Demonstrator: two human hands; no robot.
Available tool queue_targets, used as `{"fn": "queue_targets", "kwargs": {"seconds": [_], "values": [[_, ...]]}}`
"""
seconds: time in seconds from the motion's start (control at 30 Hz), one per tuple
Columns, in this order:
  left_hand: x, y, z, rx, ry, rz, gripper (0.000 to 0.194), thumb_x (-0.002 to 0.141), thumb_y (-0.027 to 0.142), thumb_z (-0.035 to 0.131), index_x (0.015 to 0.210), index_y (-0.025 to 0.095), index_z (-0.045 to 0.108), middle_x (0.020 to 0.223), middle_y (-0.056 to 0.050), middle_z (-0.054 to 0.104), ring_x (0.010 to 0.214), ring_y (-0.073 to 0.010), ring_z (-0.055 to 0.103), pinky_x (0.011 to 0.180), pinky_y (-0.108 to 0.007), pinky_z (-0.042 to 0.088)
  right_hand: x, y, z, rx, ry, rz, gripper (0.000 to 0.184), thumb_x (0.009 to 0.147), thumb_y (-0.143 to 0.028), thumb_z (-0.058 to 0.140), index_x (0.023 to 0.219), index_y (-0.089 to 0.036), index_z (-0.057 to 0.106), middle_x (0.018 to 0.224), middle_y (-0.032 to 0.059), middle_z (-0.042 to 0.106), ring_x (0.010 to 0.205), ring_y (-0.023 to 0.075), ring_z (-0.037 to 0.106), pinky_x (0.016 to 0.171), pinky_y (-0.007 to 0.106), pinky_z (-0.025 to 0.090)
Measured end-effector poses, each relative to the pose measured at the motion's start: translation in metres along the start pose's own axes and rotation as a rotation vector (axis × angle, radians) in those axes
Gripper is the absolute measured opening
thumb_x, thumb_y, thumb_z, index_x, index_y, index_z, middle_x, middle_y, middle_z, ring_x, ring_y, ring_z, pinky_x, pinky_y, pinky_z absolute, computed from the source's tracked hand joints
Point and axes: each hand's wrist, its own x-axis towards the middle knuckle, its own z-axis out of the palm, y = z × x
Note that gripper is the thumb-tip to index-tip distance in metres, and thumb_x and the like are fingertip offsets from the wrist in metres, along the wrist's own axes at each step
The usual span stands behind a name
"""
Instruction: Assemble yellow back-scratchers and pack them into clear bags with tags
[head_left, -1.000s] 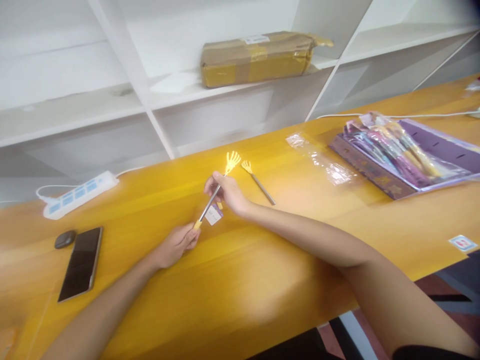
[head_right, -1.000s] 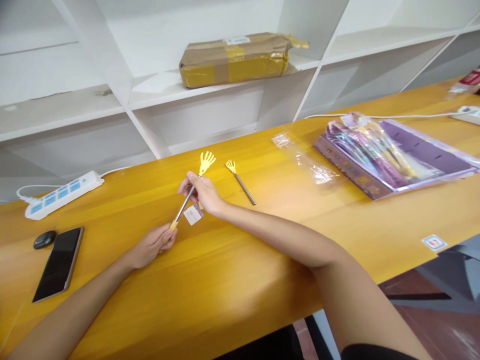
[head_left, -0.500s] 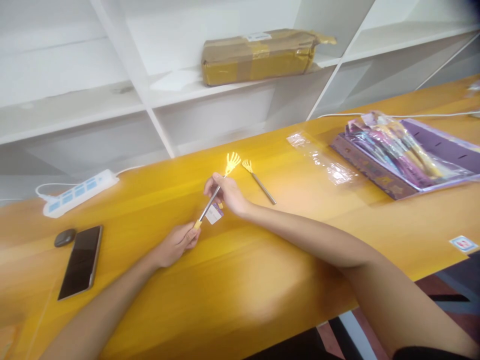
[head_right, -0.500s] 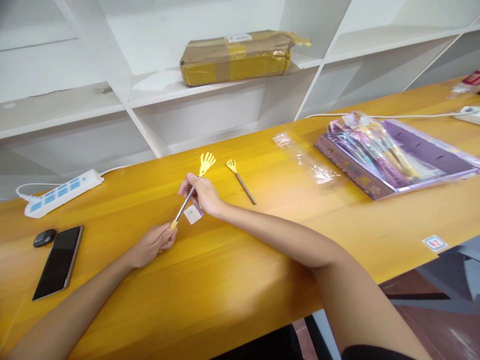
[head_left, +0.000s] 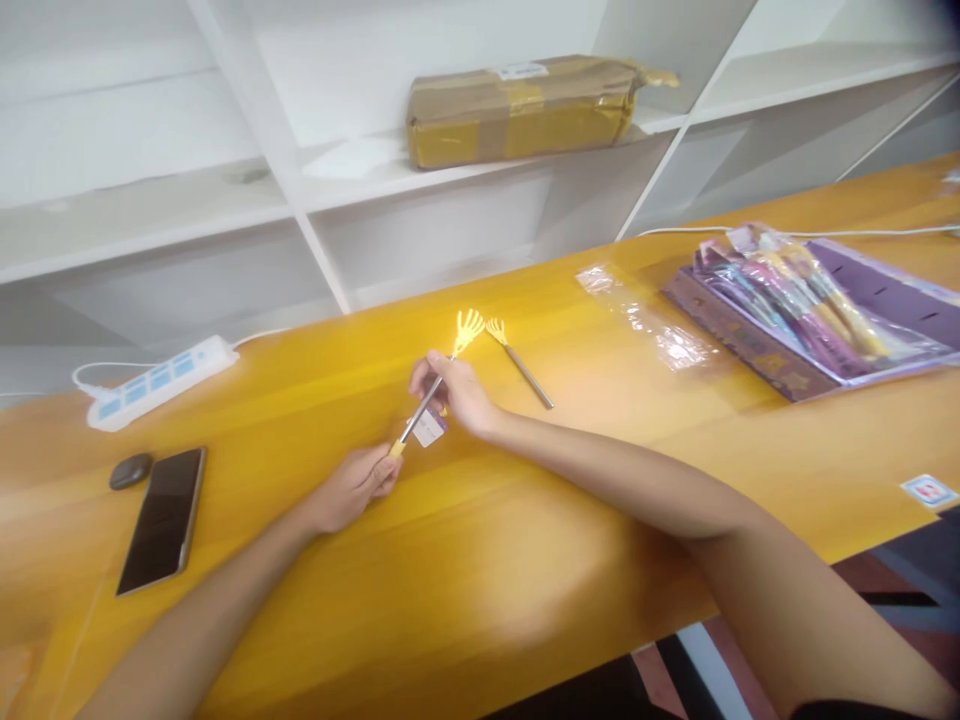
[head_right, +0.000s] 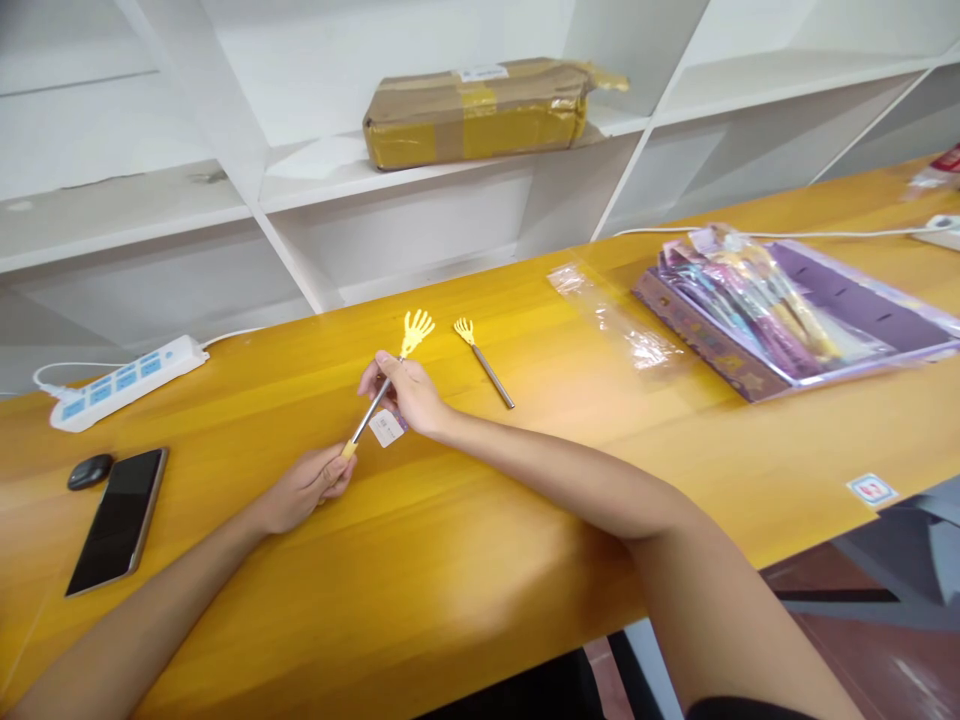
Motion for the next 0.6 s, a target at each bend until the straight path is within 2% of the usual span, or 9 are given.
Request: {"fn": "queue_targets", "kwargs": {"seconds": [0.6], "values": [[0.001,0.003,0.001,0.029,0.007,0.012,0.045,0.110,0.052,0.031,0.081,0.021,0.045,0.068,0.004,0.045,0.062,-0.0132,0.039,0.063,-0.028,0.035,-0.011,0.011,0.008,0.078,-0.035,0.018,0.061,0.099,-0.067,0.049,0.075,-0.014,0.066,0.066,-0.0003,0.054,0.047,0.0065,0.042,0.044,0.022,0.028]]}}
